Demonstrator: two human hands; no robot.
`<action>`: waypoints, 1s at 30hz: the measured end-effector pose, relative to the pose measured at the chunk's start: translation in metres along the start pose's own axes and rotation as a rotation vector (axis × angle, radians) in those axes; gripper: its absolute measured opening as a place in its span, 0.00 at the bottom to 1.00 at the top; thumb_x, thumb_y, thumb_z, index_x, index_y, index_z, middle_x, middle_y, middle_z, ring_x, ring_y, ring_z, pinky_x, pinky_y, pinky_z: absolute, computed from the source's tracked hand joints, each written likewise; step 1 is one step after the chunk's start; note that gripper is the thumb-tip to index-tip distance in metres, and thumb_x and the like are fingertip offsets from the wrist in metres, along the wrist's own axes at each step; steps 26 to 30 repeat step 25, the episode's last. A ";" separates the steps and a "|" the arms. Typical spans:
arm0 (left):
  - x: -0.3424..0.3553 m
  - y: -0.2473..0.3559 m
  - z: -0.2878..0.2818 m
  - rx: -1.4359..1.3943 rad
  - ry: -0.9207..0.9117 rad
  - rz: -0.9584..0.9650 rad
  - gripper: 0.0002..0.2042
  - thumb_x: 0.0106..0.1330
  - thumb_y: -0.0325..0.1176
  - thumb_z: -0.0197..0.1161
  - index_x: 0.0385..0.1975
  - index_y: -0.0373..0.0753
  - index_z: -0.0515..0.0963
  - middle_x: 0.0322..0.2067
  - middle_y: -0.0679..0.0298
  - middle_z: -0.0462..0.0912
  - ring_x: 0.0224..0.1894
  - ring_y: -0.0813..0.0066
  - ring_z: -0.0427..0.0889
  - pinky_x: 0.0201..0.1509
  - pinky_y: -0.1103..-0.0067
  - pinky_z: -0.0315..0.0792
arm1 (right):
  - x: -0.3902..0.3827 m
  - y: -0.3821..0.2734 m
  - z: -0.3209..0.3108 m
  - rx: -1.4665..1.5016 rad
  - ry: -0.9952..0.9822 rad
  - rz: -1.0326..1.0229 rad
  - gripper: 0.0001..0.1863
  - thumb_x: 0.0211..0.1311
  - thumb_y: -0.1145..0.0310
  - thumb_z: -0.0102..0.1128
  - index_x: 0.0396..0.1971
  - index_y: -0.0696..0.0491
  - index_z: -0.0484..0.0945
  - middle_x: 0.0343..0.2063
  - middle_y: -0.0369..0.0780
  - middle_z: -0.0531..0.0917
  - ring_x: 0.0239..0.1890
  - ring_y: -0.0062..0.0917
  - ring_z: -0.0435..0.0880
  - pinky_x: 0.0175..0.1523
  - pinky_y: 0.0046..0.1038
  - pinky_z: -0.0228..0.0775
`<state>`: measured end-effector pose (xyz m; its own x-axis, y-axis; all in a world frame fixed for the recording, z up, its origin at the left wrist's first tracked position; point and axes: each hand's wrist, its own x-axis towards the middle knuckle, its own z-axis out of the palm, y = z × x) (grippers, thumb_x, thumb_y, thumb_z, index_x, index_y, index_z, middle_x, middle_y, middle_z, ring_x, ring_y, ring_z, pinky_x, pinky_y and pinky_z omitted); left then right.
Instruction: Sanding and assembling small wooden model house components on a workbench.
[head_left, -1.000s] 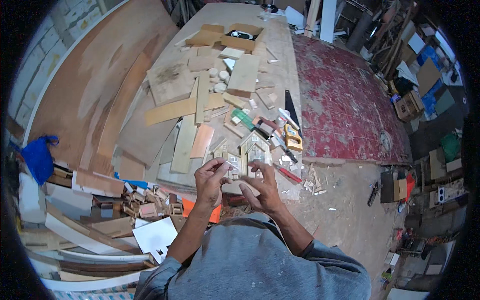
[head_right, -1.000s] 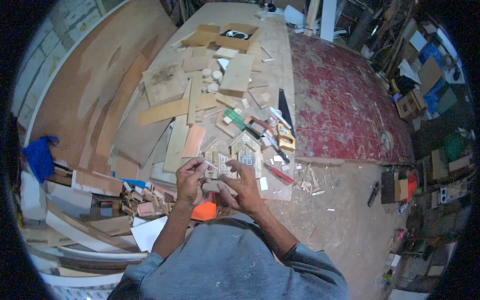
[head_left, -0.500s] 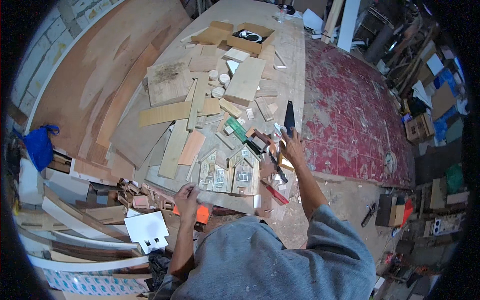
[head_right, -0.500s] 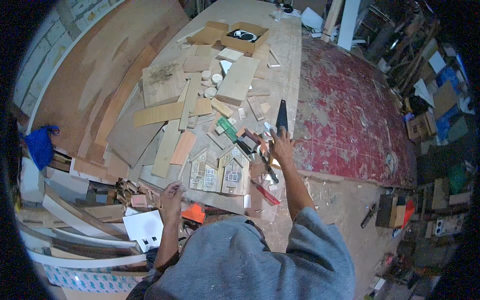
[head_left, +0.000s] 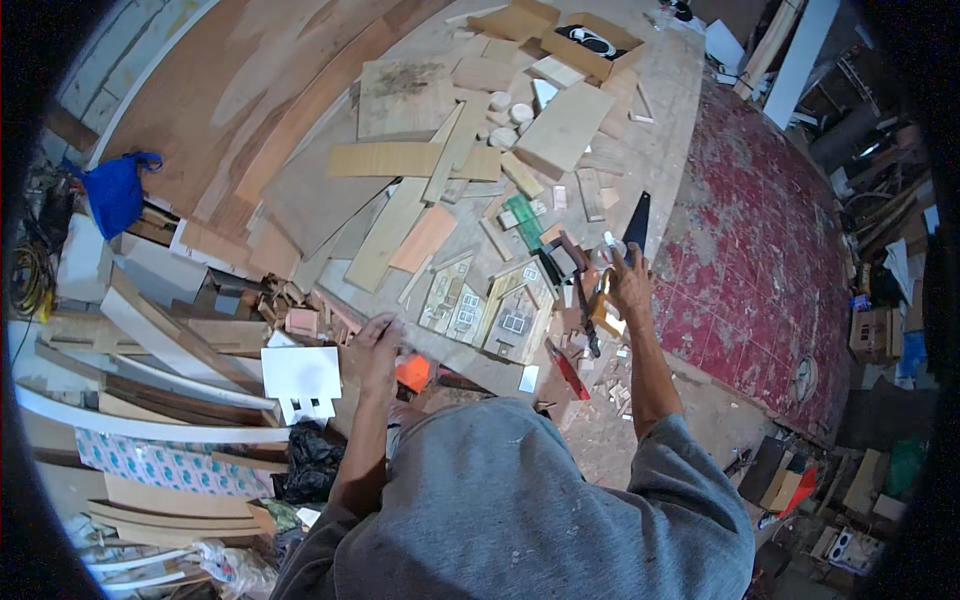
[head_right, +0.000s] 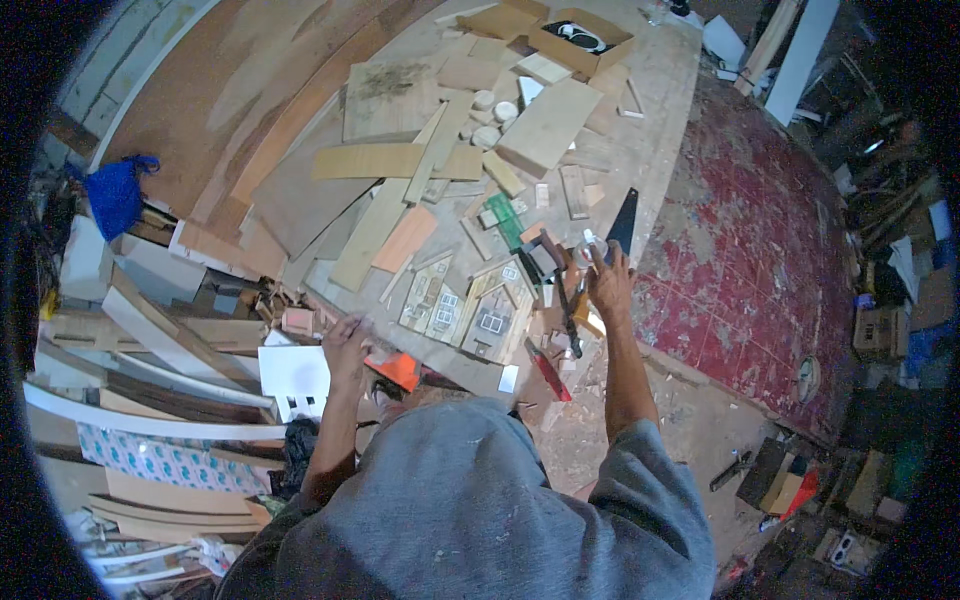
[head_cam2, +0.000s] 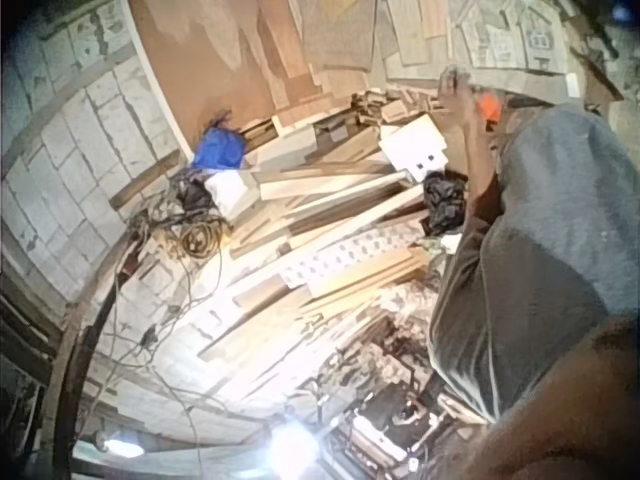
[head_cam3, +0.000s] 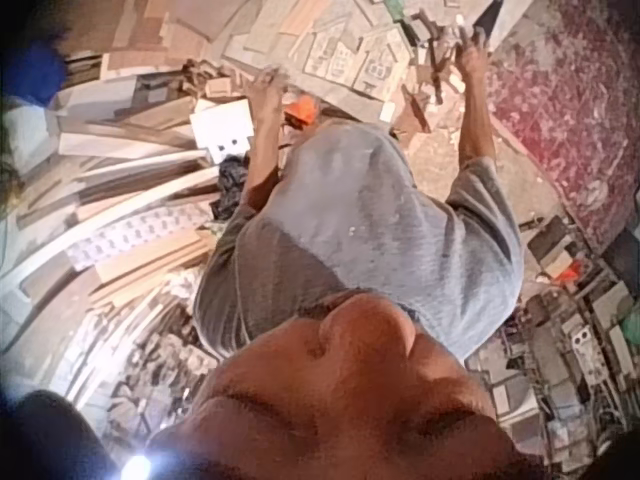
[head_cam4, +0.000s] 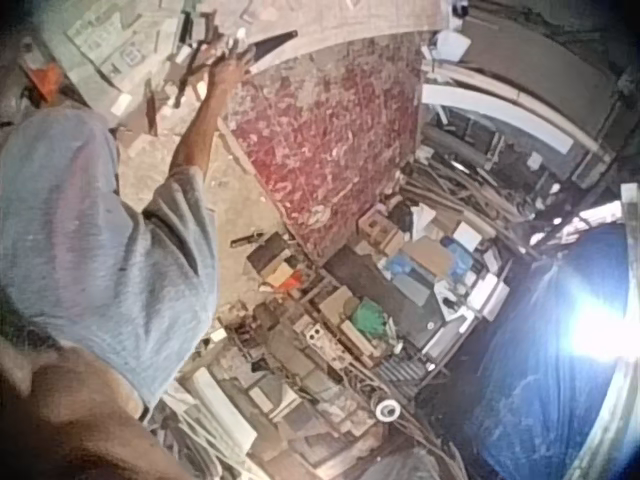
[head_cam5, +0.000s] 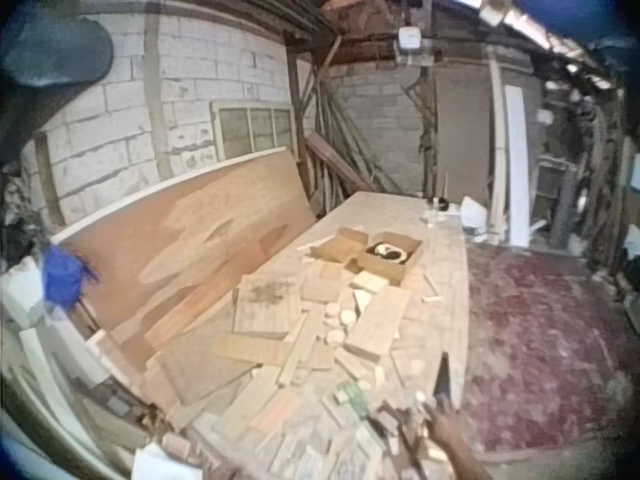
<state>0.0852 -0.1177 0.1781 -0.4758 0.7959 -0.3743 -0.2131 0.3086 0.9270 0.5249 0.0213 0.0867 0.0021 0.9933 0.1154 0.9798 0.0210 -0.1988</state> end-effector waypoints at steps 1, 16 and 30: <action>0.001 0.006 0.001 -0.024 -0.026 -0.006 0.09 0.63 0.24 0.64 0.43 0.34 0.79 0.33 0.64 0.82 0.33 0.80 0.79 0.30 0.83 0.72 | 0.001 -0.006 -0.005 0.015 -0.021 0.003 0.29 0.58 0.67 0.61 0.62 0.38 0.71 0.65 0.43 0.64 0.64 0.42 0.65 0.60 0.56 0.61; 0.004 0.050 -0.018 -0.322 -0.230 -0.108 0.08 0.65 0.28 0.65 0.42 0.40 0.80 0.33 0.68 0.84 0.35 0.80 0.81 0.34 0.81 0.70 | 0.008 0.002 0.024 0.290 0.124 0.005 0.17 0.61 0.78 0.56 0.51 0.54 0.79 0.56 0.56 0.74 0.56 0.52 0.76 0.56 0.41 0.73; 0.002 0.061 -0.030 -0.135 -0.364 0.214 0.09 0.66 0.25 0.63 0.45 0.39 0.81 0.33 0.66 0.84 0.33 0.79 0.82 0.34 0.81 0.77 | -0.050 -0.170 -0.040 0.533 0.353 -0.354 0.32 0.58 0.63 0.67 0.63 0.45 0.69 0.66 0.47 0.65 0.60 0.38 0.74 0.62 0.54 0.60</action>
